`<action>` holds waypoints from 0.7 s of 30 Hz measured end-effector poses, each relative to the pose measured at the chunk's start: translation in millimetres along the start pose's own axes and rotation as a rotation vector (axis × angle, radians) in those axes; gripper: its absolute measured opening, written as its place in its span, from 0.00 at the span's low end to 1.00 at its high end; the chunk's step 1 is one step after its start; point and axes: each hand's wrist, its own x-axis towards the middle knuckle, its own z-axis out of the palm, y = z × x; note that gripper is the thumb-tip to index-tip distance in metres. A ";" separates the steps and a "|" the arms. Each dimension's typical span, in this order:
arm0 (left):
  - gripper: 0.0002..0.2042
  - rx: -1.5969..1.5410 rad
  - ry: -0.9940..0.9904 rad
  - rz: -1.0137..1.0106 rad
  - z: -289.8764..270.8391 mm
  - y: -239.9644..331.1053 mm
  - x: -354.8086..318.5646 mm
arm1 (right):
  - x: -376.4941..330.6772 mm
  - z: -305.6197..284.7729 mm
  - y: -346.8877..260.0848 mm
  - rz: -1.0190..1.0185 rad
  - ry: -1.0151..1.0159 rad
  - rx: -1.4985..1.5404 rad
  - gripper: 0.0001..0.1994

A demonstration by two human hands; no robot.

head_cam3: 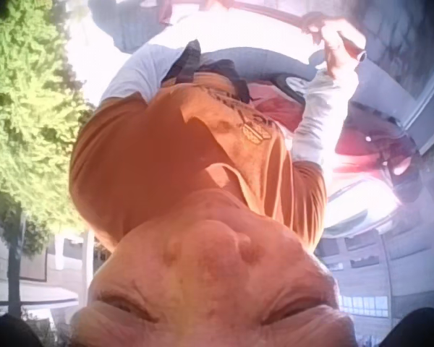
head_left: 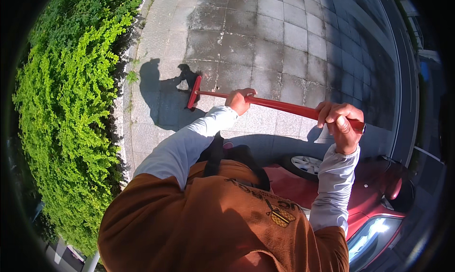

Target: The person is sweeping leaves and debris from a paved outdoor walkway using a red broom.

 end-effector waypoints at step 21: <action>0.08 0.045 0.611 -0.169 -35.3 11.5 93.5 | 174.1 -90.8 51.9 -0.034 -0.347 0.151 0.08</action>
